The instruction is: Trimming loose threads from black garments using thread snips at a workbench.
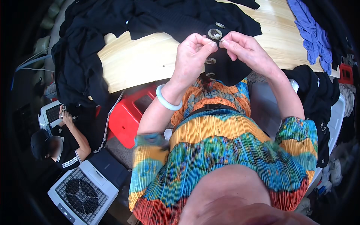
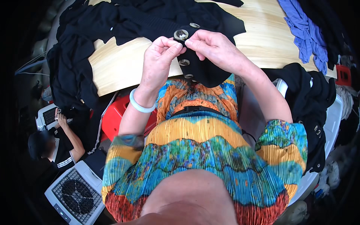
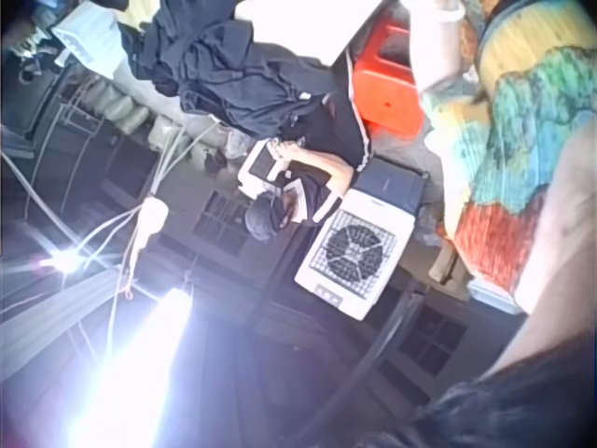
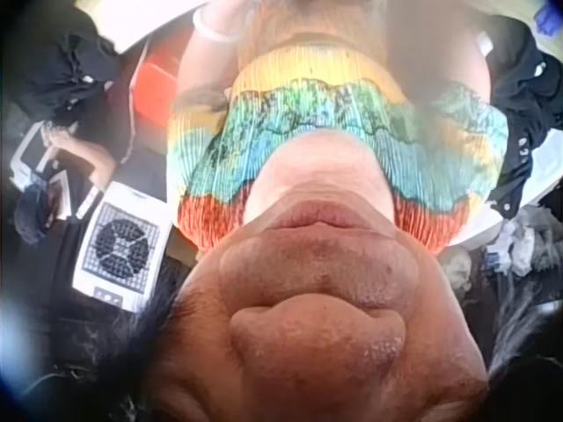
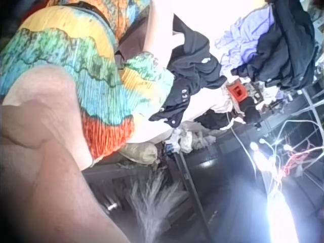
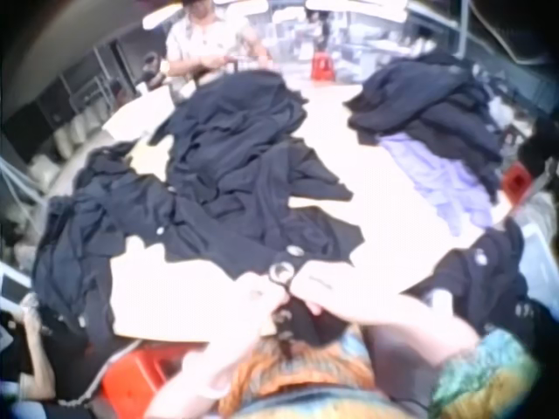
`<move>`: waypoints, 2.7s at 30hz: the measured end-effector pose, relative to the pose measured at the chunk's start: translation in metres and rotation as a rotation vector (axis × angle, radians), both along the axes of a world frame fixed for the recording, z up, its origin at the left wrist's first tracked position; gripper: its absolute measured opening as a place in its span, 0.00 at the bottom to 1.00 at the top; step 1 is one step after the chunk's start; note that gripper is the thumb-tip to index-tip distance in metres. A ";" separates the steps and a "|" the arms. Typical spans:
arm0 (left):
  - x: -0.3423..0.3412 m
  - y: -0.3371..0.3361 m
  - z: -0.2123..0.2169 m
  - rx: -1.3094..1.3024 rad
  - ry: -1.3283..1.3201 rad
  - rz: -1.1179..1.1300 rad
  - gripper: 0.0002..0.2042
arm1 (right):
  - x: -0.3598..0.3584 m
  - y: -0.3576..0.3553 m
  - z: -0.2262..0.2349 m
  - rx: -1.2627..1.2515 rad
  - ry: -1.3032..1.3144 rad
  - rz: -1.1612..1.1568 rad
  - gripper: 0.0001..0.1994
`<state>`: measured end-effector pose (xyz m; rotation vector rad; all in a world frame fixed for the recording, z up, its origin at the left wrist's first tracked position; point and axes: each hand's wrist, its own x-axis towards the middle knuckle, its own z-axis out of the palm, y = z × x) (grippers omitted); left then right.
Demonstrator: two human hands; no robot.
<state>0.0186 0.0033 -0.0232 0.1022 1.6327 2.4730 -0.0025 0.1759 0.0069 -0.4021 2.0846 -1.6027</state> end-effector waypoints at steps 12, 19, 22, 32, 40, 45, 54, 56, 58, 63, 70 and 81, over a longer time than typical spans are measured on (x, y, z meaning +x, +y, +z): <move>-0.001 -0.009 0.000 0.133 -0.020 -0.093 0.02 | 0.006 0.004 -0.004 -0.092 -0.024 0.058 0.08; -0.007 -0.043 -0.019 0.481 -0.160 -0.176 0.10 | -0.003 0.023 0.001 -0.133 0.111 -0.064 0.11; -0.006 -0.043 -0.018 0.431 -0.201 -0.159 0.17 | -0.006 0.021 -0.002 -0.110 0.171 -0.137 0.11; -0.008 -0.033 -0.003 0.228 -0.118 -0.214 0.17 | -0.013 -0.008 -0.005 -0.215 0.360 0.055 0.17; -0.017 -0.031 -0.006 0.213 -0.111 -0.236 0.12 | -0.021 -0.009 -0.017 -0.286 0.261 -0.058 0.14; -0.007 -0.034 -0.017 0.299 -0.345 -0.490 0.22 | -0.024 -0.010 0.056 -0.031 0.050 -0.453 0.13; -0.016 -0.043 0.043 0.195 -0.069 -0.426 0.17 | -0.046 0.023 0.005 -0.484 0.062 -0.458 0.14; -0.013 -0.043 0.040 0.091 -0.080 -0.332 0.18 | -0.047 0.024 -0.012 -0.410 0.126 -0.408 0.15; -0.011 -0.045 0.034 0.069 -0.117 -0.308 0.17 | -0.046 0.030 -0.015 -0.306 0.070 -0.387 0.15; -0.011 -0.046 0.026 0.040 -0.159 -0.296 0.15 | -0.038 0.029 -0.012 -0.286 0.113 -0.315 0.16; -0.012 -0.042 0.025 -0.009 -0.170 -0.268 0.15 | -0.036 0.025 -0.018 -0.285 0.339 -0.422 0.15; 0.000 -0.032 0.024 -0.228 -0.019 -0.194 0.17 | -0.002 -0.001 -0.004 -0.349 0.231 -0.097 0.19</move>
